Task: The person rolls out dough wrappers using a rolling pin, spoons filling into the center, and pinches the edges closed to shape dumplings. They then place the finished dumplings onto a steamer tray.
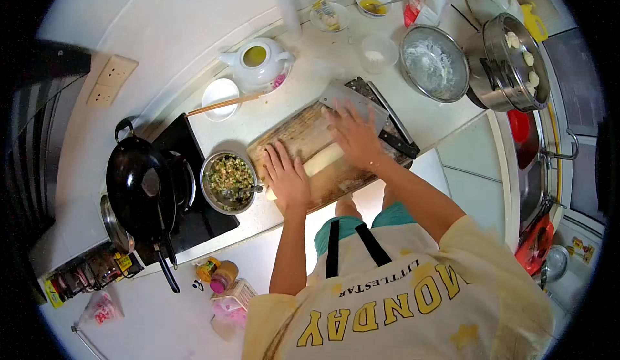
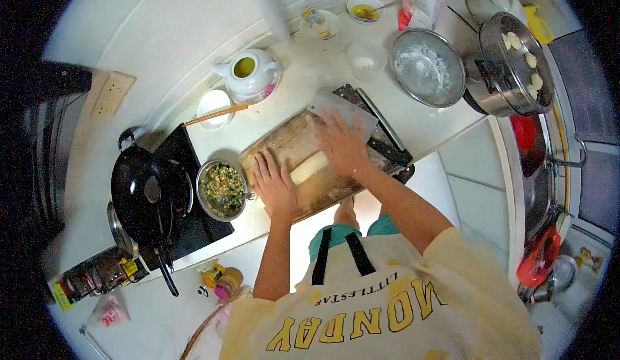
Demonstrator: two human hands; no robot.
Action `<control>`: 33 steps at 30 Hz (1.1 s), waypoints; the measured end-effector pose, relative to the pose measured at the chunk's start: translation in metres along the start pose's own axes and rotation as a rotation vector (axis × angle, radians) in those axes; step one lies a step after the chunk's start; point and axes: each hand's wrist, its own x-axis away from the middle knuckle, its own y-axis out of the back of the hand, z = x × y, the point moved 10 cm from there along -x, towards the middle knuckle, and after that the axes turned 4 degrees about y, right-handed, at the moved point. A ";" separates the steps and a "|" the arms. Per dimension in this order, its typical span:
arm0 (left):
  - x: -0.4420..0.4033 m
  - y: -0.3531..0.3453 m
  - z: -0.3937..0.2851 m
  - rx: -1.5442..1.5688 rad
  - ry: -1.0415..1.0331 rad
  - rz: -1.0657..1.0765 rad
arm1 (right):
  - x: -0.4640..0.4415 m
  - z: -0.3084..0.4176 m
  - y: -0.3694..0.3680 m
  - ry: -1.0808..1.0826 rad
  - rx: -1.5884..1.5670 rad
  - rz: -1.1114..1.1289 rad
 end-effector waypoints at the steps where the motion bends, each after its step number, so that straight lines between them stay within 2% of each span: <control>1: 0.002 -0.004 0.000 0.030 -0.006 0.002 | -0.001 -0.001 0.004 0.033 0.091 -0.011; 3: 0.007 -0.014 0.003 0.089 -0.013 0.003 | 0.020 -0.048 0.037 -0.257 -0.116 -0.224; 4: 0.008 -0.010 -0.013 0.130 -0.095 0.025 | 0.041 -0.072 0.049 -0.402 -0.221 -0.330; 7: 0.022 -0.011 -0.074 0.259 -0.319 0.128 | 0.089 -0.093 0.019 -0.446 -0.428 -0.141; 9: 0.026 -0.022 -0.115 0.342 -0.435 0.230 | 0.093 -0.092 0.010 -0.396 -0.398 -0.081; 12: 0.018 -0.024 -0.151 0.364 -0.432 0.196 | 0.081 -0.096 -0.003 -0.370 -0.345 0.088; 13: 0.012 -0.032 -0.154 0.341 -0.407 0.247 | 0.074 -0.098 -0.008 -0.370 -0.326 0.157; 15: 0.002 -0.053 -0.157 0.291 -0.359 0.346 | 0.068 -0.111 -0.005 -0.504 -0.351 0.154; 19: -0.013 -0.051 -0.148 0.329 -0.396 0.209 | 0.068 -0.126 0.026 -0.649 -0.502 0.211; 22: -0.010 -0.049 -0.145 0.382 -0.397 0.249 | 0.082 -0.109 0.056 -0.662 -0.771 0.051; 25: -0.006 -0.036 -0.140 0.334 -0.406 0.152 | 0.101 -0.079 0.065 -0.688 -0.866 0.022; 28: 0.002 -0.016 -0.142 0.330 -0.401 0.049 | 0.110 -0.055 0.074 -0.644 -0.725 0.197; 33: 0.000 -0.021 -0.143 0.307 -0.419 0.032 | 0.116 -0.045 0.062 -0.606 -0.607 0.205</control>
